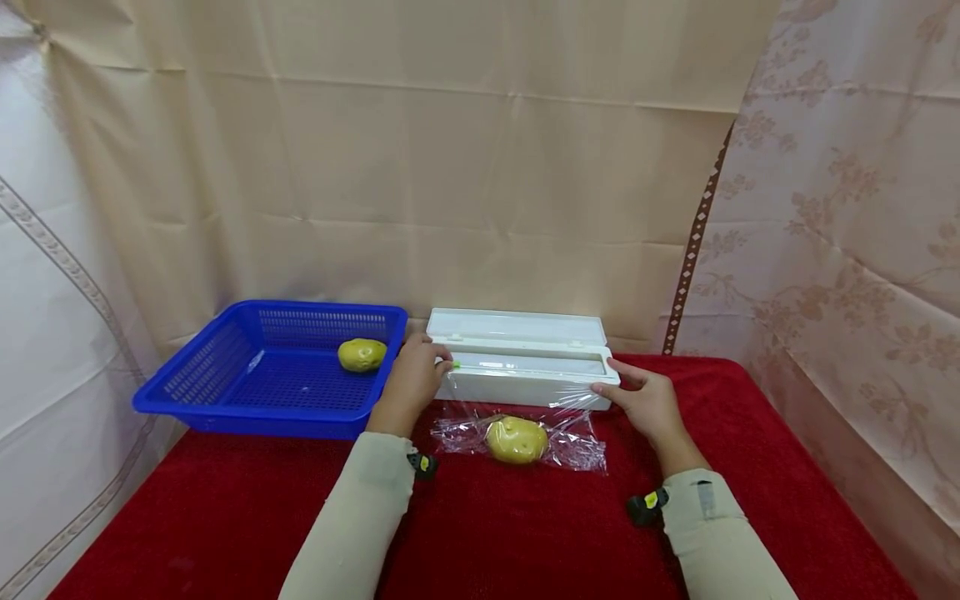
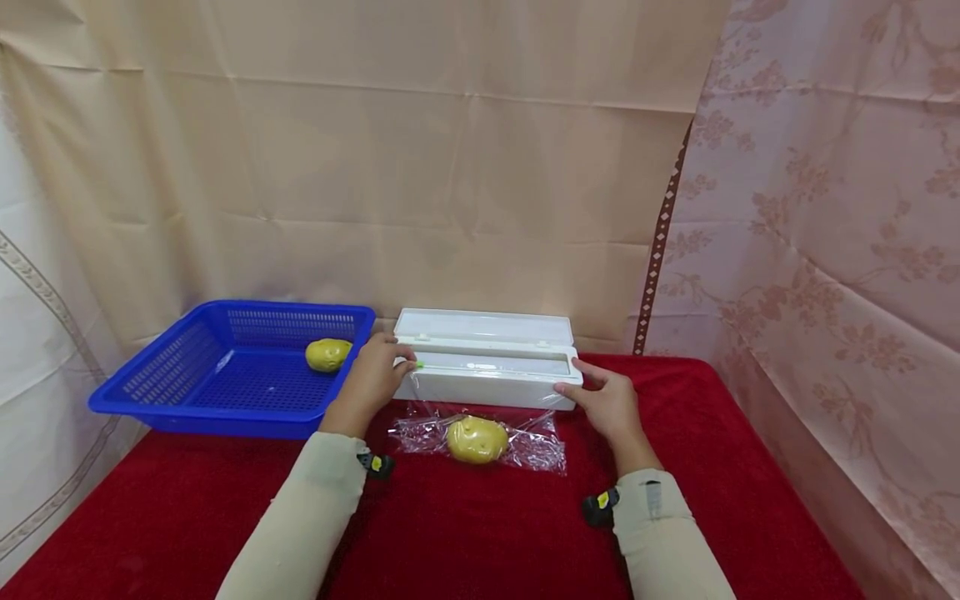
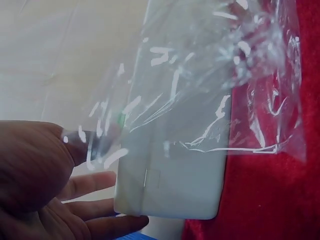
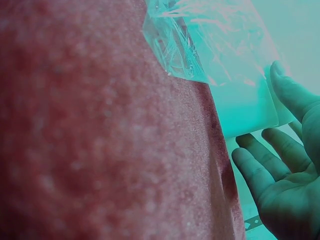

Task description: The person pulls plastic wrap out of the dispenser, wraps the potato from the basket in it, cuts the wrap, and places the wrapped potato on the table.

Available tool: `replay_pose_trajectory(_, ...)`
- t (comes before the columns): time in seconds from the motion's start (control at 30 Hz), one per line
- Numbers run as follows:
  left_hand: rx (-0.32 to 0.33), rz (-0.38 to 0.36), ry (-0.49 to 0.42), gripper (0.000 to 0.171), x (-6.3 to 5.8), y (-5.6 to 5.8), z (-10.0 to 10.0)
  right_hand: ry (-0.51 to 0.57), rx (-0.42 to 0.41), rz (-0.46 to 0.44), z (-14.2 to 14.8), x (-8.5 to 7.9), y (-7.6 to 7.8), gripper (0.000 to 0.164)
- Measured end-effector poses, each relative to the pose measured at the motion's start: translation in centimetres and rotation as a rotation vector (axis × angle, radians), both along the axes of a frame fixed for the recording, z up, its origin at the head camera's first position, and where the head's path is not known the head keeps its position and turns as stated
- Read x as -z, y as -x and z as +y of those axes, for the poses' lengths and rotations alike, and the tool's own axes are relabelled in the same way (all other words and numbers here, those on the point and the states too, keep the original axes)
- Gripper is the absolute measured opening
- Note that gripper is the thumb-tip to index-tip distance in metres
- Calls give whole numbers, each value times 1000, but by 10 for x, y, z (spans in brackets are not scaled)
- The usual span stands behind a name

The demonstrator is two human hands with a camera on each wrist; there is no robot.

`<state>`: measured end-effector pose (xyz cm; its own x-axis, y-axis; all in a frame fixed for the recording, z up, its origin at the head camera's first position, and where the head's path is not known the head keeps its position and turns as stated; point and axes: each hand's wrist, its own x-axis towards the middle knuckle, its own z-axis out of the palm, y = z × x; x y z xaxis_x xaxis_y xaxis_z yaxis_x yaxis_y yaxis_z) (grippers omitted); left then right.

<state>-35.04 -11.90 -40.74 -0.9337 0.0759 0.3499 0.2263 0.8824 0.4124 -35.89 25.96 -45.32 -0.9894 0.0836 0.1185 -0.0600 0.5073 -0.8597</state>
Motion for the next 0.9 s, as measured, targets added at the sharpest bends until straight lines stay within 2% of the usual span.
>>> replay_pose_trajectory(0.23, 1, 2, 10, 9, -1, 0, -3, 7, -4, 17, 0, 1, 0, 77)
replay_pose_trajectory(0.57, -19, -61, 14, 12, -3, 2, -6, -2, -13, 3, 0, 0, 0, 79)
replay_pose_trajectory(0.9, -28, -73, 14, 12, -2, 4, -7, 4, -5, -2, 2, 2, 2, 79)
